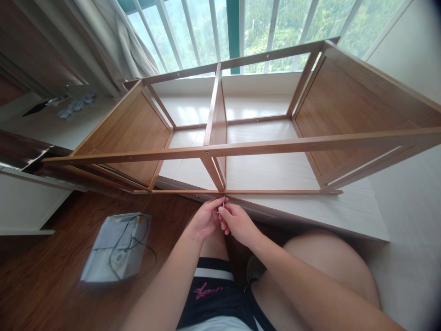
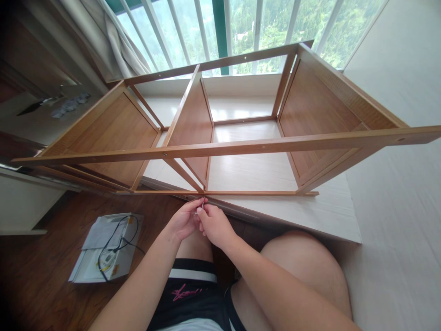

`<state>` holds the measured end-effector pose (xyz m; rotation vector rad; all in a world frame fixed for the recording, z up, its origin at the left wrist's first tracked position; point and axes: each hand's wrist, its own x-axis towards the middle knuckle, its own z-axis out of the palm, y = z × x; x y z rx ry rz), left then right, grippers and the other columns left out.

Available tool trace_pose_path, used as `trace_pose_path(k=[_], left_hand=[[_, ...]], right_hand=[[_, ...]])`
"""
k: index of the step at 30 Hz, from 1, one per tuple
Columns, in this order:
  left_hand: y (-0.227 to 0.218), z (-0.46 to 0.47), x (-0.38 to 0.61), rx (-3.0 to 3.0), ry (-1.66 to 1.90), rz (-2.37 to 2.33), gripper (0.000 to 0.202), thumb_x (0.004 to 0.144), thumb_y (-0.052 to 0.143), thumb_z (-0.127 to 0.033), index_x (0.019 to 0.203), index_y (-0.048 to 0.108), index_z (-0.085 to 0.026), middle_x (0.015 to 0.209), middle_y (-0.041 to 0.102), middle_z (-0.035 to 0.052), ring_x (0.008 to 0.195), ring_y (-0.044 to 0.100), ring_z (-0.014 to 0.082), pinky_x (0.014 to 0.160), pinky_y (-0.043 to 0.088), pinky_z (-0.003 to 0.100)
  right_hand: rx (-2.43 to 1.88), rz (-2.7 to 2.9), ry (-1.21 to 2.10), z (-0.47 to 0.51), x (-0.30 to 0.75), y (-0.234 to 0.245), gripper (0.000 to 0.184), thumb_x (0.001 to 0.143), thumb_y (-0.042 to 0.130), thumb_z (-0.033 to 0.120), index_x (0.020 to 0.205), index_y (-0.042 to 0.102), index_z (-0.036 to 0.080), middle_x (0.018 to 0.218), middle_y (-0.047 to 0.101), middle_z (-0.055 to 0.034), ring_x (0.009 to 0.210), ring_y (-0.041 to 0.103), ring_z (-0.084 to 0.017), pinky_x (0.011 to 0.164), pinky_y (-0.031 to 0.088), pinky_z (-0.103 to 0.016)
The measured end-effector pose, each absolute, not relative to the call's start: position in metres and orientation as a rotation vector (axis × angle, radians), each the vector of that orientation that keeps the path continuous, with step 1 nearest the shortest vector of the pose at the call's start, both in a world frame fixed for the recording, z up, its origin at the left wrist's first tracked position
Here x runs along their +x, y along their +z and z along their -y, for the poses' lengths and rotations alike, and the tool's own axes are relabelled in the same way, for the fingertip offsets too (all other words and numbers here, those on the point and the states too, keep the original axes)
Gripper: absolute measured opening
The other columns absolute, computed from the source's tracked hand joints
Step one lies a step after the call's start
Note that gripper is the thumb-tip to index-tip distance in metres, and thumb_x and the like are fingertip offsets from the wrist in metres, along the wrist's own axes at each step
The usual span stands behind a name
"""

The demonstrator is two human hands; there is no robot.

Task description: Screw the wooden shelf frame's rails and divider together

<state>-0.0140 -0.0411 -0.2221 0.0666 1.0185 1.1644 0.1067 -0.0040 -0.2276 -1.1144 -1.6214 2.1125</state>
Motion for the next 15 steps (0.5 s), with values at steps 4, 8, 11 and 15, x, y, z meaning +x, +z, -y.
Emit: trace_pose_path(k=[4, 8, 11, 15], left_hand=[[-0.2207, 0.0414, -0.0128, 0.098, 1.207, -1.07, 0.018, 0.078, 0.068, -0.027, 0.087, 0.068, -0.012, 0.052, 0.058, 0.0002, 0.044, 0.059, 0.0118, 0.043, 0.047, 0.02], [-0.2228, 0.0429, -0.0123, 0.127, 1.179, -1.038, 0.02, 0.079, 0.067, -0.031, 0.09, 0.067, -0.014, 0.05, 0.056, -0.0007, 0.041, 0.058, 0.0154, 0.041, 0.048, 0.026], [-0.2247, 0.0439, -0.0123, 0.118, 1.124, -1.017, 0.025, 0.081, 0.063, -0.037, 0.095, 0.065, -0.017, 0.044, 0.052, -0.0033, 0.035, 0.054, 0.0193, 0.036, 0.048, 0.033], [-0.2257, 0.0441, -0.0149, 0.028, 1.134, -1.069, 0.025, 0.082, 0.063, -0.034, 0.098, 0.065, -0.015, 0.042, 0.05, -0.0059, 0.03, 0.049, 0.0129, 0.032, 0.043, 0.024]], right_hand=[[-1.12, 1.847, 1.879, 0.0032, 0.1107, -0.2286, 0.034, 0.095, 0.039, 0.039, 0.072, 0.049, 0.016, 0.056, 0.055, 0.0, 0.045, 0.051, -0.008, 0.048, 0.038, -0.02], [-1.135, 1.743, 1.981, 0.0033, 0.1083, -0.2277, 0.034, 0.095, 0.04, 0.039, 0.071, 0.048, 0.016, 0.054, 0.053, 0.0006, 0.041, 0.049, -0.008, 0.044, 0.037, -0.02], [-1.135, 1.42, 2.256, 0.0048, 0.1045, -0.2262, 0.032, 0.093, 0.042, 0.04, 0.071, 0.046, 0.017, 0.05, 0.05, 0.0018, 0.037, 0.045, -0.009, 0.038, 0.029, -0.019], [-0.941, 0.729, 2.617, 0.0104, 0.1034, -0.2226, 0.029, 0.089, 0.052, 0.041, 0.076, 0.046, 0.017, 0.055, 0.051, 0.002, 0.04, 0.044, -0.008, 0.039, 0.026, -0.019]])
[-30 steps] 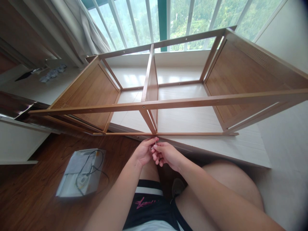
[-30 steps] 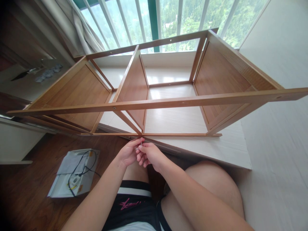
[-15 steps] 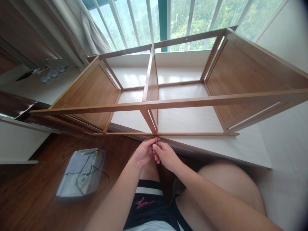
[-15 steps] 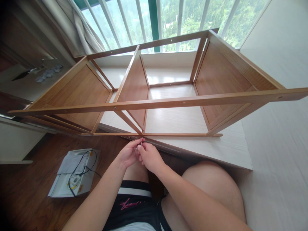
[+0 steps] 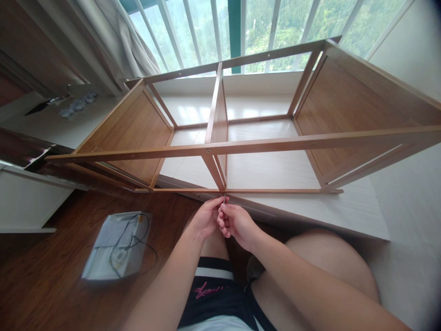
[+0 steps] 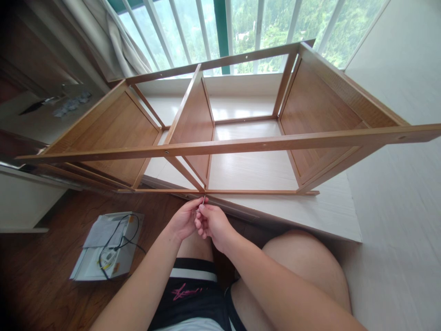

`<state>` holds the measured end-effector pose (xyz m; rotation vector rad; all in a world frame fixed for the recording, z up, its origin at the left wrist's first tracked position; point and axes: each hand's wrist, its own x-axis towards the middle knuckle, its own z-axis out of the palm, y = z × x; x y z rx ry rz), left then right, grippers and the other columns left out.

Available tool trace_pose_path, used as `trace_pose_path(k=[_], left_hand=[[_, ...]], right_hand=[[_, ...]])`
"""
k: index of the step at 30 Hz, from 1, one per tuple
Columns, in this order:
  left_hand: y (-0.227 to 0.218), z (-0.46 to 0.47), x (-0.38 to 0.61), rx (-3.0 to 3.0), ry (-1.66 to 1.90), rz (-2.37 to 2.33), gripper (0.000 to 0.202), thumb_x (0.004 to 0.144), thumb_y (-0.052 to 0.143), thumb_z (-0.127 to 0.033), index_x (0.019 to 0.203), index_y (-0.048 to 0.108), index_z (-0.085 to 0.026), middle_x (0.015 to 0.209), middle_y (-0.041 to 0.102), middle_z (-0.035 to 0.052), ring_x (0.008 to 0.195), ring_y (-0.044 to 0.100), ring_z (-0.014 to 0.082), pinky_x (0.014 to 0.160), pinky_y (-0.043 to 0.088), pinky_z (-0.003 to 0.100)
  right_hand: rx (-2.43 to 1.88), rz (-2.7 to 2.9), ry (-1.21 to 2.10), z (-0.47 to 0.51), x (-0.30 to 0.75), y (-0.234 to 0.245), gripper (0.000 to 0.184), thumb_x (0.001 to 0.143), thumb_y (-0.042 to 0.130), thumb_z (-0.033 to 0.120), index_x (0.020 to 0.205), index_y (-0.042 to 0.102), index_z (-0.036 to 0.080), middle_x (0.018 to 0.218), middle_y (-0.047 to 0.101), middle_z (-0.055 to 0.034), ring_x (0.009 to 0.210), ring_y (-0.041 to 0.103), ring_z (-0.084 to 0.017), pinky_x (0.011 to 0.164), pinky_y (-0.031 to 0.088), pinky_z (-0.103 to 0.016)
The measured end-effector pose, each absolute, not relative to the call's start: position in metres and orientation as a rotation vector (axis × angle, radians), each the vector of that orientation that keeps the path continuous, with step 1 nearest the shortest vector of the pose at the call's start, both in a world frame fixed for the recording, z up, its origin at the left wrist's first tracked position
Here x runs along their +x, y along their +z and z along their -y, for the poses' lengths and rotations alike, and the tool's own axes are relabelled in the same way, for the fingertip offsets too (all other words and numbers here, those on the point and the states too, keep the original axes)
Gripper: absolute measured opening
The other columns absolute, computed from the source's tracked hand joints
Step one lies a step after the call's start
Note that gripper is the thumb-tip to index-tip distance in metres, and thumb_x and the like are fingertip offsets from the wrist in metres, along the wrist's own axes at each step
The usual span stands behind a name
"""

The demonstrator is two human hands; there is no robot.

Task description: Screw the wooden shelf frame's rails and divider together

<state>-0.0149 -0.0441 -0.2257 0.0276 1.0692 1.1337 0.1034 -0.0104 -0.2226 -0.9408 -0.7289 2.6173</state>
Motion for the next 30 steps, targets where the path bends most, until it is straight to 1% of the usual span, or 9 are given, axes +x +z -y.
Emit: trace_pose_path(k=[3, 6, 9, 14, 17, 20, 23, 26, 30], left_hand=[[-0.225, 0.044, -0.018, -0.053, 1.151, -1.103, 0.023, 0.081, 0.066, -0.029, 0.097, 0.067, -0.012, 0.043, 0.052, -0.0056, 0.03, 0.047, 0.0064, 0.032, 0.036, 0.014], [-0.223, 0.044, -0.018, -0.075, 1.144, -1.121, 0.024, 0.08, 0.067, -0.029, 0.095, 0.068, -0.01, 0.043, 0.053, -0.0049, 0.03, 0.047, 0.0055, 0.032, 0.034, 0.013], [-0.224, 0.044, -0.016, -0.063, 1.133, -1.109, 0.023, 0.08, 0.067, -0.03, 0.094, 0.067, -0.012, 0.04, 0.05, -0.0058, 0.027, 0.045, 0.007, 0.03, 0.033, 0.014], [-0.23, 0.044, -0.015, -0.017, 1.079, -1.083, 0.024, 0.081, 0.064, -0.036, 0.093, 0.067, -0.016, 0.04, 0.048, -0.0058, 0.027, 0.046, 0.014, 0.026, 0.033, 0.022], [-0.233, 0.044, -0.017, -0.016, 1.134, -1.08, 0.021, 0.081, 0.065, -0.033, 0.089, 0.068, -0.014, 0.04, 0.048, -0.0046, 0.032, 0.048, 0.011, 0.033, 0.038, 0.019], [-0.234, 0.043, -0.018, -0.014, 1.183, -1.066, 0.017, 0.08, 0.067, -0.028, 0.087, 0.07, -0.013, 0.045, 0.052, -0.0029, 0.037, 0.05, 0.0069, 0.041, 0.043, 0.017], [-0.232, 0.042, -0.017, -0.008, 1.183, -1.043, 0.018, 0.08, 0.067, -0.029, 0.087, 0.07, -0.012, 0.045, 0.052, -0.0034, 0.033, 0.044, 0.0049, 0.038, 0.039, 0.016], [-0.23, 0.043, -0.016, -0.012, 1.164, -1.056, 0.021, 0.08, 0.067, -0.033, 0.087, 0.068, -0.013, 0.041, 0.048, -0.0046, 0.031, 0.045, 0.0077, 0.033, 0.036, 0.017], [-0.224, 0.043, -0.014, -0.047, 1.052, -1.137, 0.026, 0.08, 0.065, -0.039, 0.091, 0.066, -0.016, 0.037, 0.046, -0.0052, 0.026, 0.047, 0.0156, 0.025, 0.031, 0.022]], right_hand=[[-0.682, 0.248, 2.768, 0.018, 0.102, -0.222, 0.027, 0.088, 0.057, 0.04, 0.079, 0.045, 0.017, 0.058, 0.048, 0.0038, 0.043, 0.04, -0.006, 0.042, 0.025, -0.018], [-0.536, 0.085, 2.756, 0.026, 0.099, -0.223, 0.028, 0.089, 0.056, 0.041, 0.079, 0.043, 0.018, 0.057, 0.044, 0.0047, 0.043, 0.035, -0.006, 0.041, 0.021, -0.018], [-0.603, 0.181, 2.673, 0.033, 0.096, -0.223, 0.034, 0.091, 0.052, 0.049, 0.079, 0.042, 0.019, 0.055, 0.045, 0.0043, 0.041, 0.034, -0.007, 0.04, 0.02, -0.019], [-0.997, 0.628, 2.3, 0.045, 0.093, -0.226, 0.051, 0.087, 0.042, 0.069, 0.078, 0.045, 0.019, 0.049, 0.043, 0.0046, 0.038, 0.031, -0.007, 0.038, 0.019, -0.019], [-1.054, 0.995, 2.092, 0.049, 0.094, -0.231, 0.048, 0.087, 0.047, 0.065, 0.077, 0.047, 0.018, 0.049, 0.042, 0.0051, 0.041, 0.033, -0.007, 0.041, 0.024, -0.019], [-1.052, 1.218, 1.928, 0.05, 0.096, -0.235, 0.043, 0.088, 0.051, 0.058, 0.075, 0.049, 0.018, 0.052, 0.045, 0.0038, 0.047, 0.037, -0.007, 0.046, 0.028, -0.019], [-1.046, 1.244, 1.894, 0.049, 0.097, -0.237, 0.041, 0.089, 0.049, 0.055, 0.072, 0.051, 0.017, 0.052, 0.045, 0.003, 0.047, 0.038, -0.008, 0.047, 0.028, -0.02], [-1.048, 1.108, 1.993, 0.05, 0.096, -0.236, 0.039, 0.091, 0.043, 0.051, 0.073, 0.052, 0.017, 0.049, 0.045, 0.003, 0.043, 0.036, -0.008, 0.044, 0.027, -0.02], [-0.947, 0.593, 2.318, 0.05, 0.091, -0.235, 0.034, 0.091, 0.038, 0.047, 0.077, 0.05, 0.018, 0.047, 0.045, 0.0028, 0.038, 0.032, -0.009, 0.039, 0.023, -0.021]])
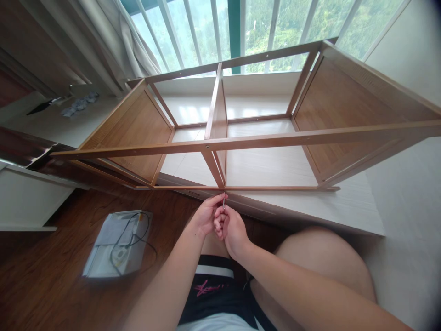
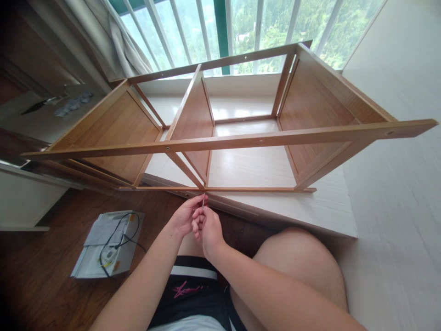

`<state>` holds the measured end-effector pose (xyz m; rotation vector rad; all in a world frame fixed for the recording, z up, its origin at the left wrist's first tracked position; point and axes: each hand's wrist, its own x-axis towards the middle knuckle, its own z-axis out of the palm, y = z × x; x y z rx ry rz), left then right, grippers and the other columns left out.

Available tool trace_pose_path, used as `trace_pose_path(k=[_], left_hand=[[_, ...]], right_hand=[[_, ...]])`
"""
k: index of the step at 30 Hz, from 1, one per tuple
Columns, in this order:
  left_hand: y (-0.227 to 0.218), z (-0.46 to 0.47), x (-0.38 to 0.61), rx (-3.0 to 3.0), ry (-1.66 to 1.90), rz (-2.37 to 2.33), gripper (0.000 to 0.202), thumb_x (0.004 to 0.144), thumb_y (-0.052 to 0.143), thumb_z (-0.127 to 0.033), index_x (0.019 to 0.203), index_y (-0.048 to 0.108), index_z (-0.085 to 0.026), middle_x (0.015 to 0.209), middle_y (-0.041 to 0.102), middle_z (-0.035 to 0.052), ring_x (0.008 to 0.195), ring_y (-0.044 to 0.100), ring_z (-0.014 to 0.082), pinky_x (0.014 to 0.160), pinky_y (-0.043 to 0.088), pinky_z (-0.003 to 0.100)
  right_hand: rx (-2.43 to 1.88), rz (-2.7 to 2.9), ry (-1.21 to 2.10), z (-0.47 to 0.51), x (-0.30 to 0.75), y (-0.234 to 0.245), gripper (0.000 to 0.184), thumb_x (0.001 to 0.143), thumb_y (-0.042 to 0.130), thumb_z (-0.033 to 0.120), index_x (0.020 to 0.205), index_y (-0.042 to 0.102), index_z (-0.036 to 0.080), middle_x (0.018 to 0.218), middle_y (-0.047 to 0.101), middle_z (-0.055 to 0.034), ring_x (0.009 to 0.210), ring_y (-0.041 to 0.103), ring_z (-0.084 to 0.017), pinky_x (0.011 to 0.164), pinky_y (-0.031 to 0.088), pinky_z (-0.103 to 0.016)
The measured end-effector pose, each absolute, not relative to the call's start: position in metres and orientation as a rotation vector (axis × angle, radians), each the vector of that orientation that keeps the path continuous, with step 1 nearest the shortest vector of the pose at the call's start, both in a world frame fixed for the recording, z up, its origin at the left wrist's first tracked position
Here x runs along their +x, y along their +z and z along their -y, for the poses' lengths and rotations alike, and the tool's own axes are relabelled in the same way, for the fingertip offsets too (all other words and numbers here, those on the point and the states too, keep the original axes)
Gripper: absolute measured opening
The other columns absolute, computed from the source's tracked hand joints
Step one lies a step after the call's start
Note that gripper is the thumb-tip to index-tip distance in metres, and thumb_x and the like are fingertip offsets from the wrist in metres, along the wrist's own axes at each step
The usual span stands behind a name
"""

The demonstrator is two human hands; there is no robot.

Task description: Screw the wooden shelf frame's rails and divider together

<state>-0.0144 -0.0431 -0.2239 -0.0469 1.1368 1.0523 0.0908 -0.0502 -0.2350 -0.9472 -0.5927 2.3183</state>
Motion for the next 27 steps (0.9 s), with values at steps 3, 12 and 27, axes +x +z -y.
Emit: trace_pose_path(k=[3, 12, 27], left_hand=[[-0.217, 0.043, -0.015, -0.05, 1.016, -1.168, 0.025, 0.083, 0.061, -0.037, 0.095, 0.065, -0.016, 0.035, 0.047, -0.0044, 0.024, 0.046, 0.0172, 0.023, 0.03, 0.022], [-0.219, 0.044, -0.011, 0.014, 1.054, -1.189, 0.03, 0.08, 0.066, -0.037, 0.098, 0.063, -0.014, 0.041, 0.051, -0.0051, 0.026, 0.046, 0.0124, 0.025, 0.03, 0.018], [-0.228, 0.044, -0.008, 0.066, 1.147, -1.168, 0.031, 0.076, 0.071, -0.038, 0.092, 0.064, -0.013, 0.039, 0.048, -0.0064, 0.027, 0.045, 0.0102, 0.027, 0.028, 0.017]], right_hand=[[-0.768, 0.33, 2.446, 0.05, 0.09, -0.236, 0.032, 0.09, 0.04, 0.046, 0.079, 0.05, 0.018, 0.049, 0.046, 0.0024, 0.038, 0.032, -0.009, 0.039, 0.022, -0.02], [-0.807, 0.34, 2.363, 0.055, 0.091, -0.23, 0.034, 0.09, 0.046, 0.05, 0.077, 0.048, 0.018, 0.048, 0.046, 0.0034, 0.035, 0.031, -0.007, 0.036, 0.021, -0.019], [-0.956, 0.585, 2.232, 0.054, 0.09, -0.235, 0.036, 0.087, 0.047, 0.051, 0.074, 0.046, 0.018, 0.045, 0.045, 0.0047, 0.034, 0.029, -0.006, 0.034, 0.02, -0.018]])
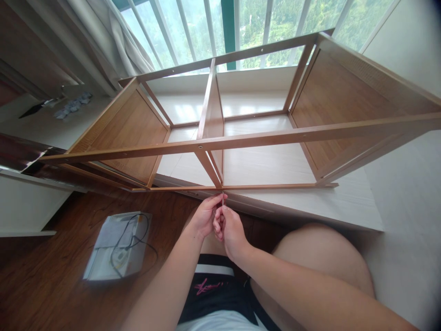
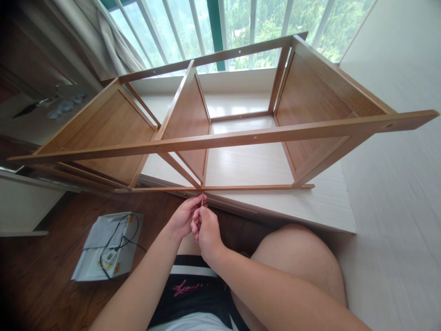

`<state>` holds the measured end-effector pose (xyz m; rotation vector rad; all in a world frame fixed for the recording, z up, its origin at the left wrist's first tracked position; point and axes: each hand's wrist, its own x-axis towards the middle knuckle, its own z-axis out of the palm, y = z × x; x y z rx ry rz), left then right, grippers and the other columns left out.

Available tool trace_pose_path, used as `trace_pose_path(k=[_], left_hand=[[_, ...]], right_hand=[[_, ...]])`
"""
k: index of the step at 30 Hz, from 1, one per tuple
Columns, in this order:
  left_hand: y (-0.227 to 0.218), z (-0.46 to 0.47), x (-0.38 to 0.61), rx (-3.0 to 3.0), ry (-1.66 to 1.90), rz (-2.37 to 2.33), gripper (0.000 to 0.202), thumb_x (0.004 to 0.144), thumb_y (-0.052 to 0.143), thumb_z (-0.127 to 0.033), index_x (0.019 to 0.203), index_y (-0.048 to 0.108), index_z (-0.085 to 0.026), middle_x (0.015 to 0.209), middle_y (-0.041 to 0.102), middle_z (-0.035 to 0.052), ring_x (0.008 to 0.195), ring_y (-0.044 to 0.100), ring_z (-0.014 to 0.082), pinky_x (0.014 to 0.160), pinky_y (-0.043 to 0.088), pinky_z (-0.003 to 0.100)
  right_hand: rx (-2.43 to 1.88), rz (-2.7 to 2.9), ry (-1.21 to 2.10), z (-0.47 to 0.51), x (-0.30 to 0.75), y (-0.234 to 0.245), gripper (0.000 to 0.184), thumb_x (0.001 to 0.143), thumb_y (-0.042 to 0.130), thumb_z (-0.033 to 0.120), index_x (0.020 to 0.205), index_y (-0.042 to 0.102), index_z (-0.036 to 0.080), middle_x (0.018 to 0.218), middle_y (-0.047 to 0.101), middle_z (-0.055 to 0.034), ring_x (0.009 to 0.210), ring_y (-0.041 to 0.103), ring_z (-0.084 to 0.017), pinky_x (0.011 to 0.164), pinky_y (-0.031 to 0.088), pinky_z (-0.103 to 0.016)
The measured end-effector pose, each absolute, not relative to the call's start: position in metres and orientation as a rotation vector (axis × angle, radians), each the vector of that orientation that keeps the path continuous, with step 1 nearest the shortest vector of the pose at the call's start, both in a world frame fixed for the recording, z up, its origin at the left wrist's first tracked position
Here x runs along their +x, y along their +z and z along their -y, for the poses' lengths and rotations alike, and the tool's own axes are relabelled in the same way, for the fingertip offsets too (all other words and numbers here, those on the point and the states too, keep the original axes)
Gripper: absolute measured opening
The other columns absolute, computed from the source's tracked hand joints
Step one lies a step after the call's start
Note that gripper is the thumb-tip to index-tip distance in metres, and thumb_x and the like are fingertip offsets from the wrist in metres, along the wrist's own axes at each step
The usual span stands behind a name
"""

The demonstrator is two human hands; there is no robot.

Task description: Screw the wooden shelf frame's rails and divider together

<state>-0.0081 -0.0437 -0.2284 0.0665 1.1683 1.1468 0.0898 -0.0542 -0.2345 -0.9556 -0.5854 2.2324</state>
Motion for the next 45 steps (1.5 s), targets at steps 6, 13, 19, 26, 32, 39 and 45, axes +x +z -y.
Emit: trace_pose_path(k=[6, 13, 19, 26, 32, 39, 45], left_hand=[[-0.232, 0.043, -0.008, 0.044, 1.194, -1.165, 0.029, 0.075, 0.073, -0.036, 0.09, 0.065, -0.013, 0.05, 0.057, -0.0027, 0.036, 0.051, 0.0085, 0.032, 0.031, 0.016], [-0.236, 0.044, -0.008, 0.052, 1.264, -1.154, 0.021, 0.076, 0.073, -0.031, 0.086, 0.068, -0.013, 0.051, 0.057, -0.0023, 0.045, 0.056, 0.0066, 0.044, 0.041, 0.015], [-0.234, 0.042, -0.007, 0.025, 1.313, -1.146, 0.017, 0.074, 0.074, -0.025, 0.082, 0.068, -0.011, 0.068, 0.066, 0.0015, 0.057, 0.061, 0.0064, 0.055, 0.047, 0.015], [-0.237, 0.041, -0.005, -0.037, 1.389, -1.109, 0.014, 0.07, 0.076, -0.018, 0.08, 0.069, -0.011, 0.076, 0.07, 0.0013, 0.069, 0.065, 0.0077, 0.065, 0.051, 0.017], [-0.238, 0.041, -0.005, -0.027, 1.388, -1.108, 0.013, 0.072, 0.075, -0.02, 0.08, 0.069, -0.011, 0.076, 0.069, 0.0014, 0.069, 0.064, 0.0079, 0.064, 0.051, 0.017], [-0.238, 0.041, -0.004, -0.001, 1.377, -1.144, 0.017, 0.07, 0.077, -0.022, 0.079, 0.069, -0.011, 0.073, 0.068, 0.0011, 0.065, 0.063, 0.0071, 0.061, 0.048, 0.017], [-0.236, 0.042, -0.004, 0.02, 1.375, -1.161, 0.02, 0.069, 0.078, -0.024, 0.08, 0.07, -0.01, 0.073, 0.068, 0.0015, 0.065, 0.062, 0.0068, 0.06, 0.048, 0.017]], right_hand=[[-0.97, 0.702, 2.179, 0.053, 0.09, -0.231, 0.036, 0.089, 0.045, 0.048, 0.071, 0.046, 0.018, 0.043, 0.044, 0.0043, 0.035, 0.03, -0.006, 0.036, 0.02, -0.017], [-0.986, 0.761, 2.169, 0.052, 0.09, -0.234, 0.033, 0.089, 0.043, 0.044, 0.071, 0.047, 0.017, 0.043, 0.044, 0.0043, 0.035, 0.031, -0.006, 0.038, 0.021, -0.017], [-0.979, 0.838, 2.138, 0.052, 0.089, -0.239, 0.036, 0.091, 0.041, 0.047, 0.069, 0.044, 0.018, 0.043, 0.044, 0.0041, 0.037, 0.031, -0.006, 0.039, 0.023, -0.018], [-1.049, 0.958, 2.078, 0.051, 0.09, -0.237, 0.038, 0.092, 0.04, 0.047, 0.067, 0.042, 0.018, 0.042, 0.044, 0.0036, 0.039, 0.032, -0.007, 0.043, 0.027, -0.019], [-1.04, 0.926, 2.102, 0.05, 0.088, -0.24, 0.039, 0.091, 0.04, 0.048, 0.066, 0.041, 0.018, 0.042, 0.044, 0.0038, 0.038, 0.031, -0.006, 0.042, 0.026, -0.019], [-1.035, 0.885, 2.098, 0.052, 0.088, -0.243, 0.038, 0.091, 0.041, 0.048, 0.068, 0.041, 0.019, 0.042, 0.043, 0.0044, 0.037, 0.029, -0.006, 0.041, 0.024, -0.019], [-1.026, 0.922, 2.069, 0.053, 0.088, -0.245, 0.039, 0.092, 0.041, 0.05, 0.069, 0.043, 0.018, 0.043, 0.045, 0.0036, 0.039, 0.031, -0.007, 0.042, 0.026, -0.019]])
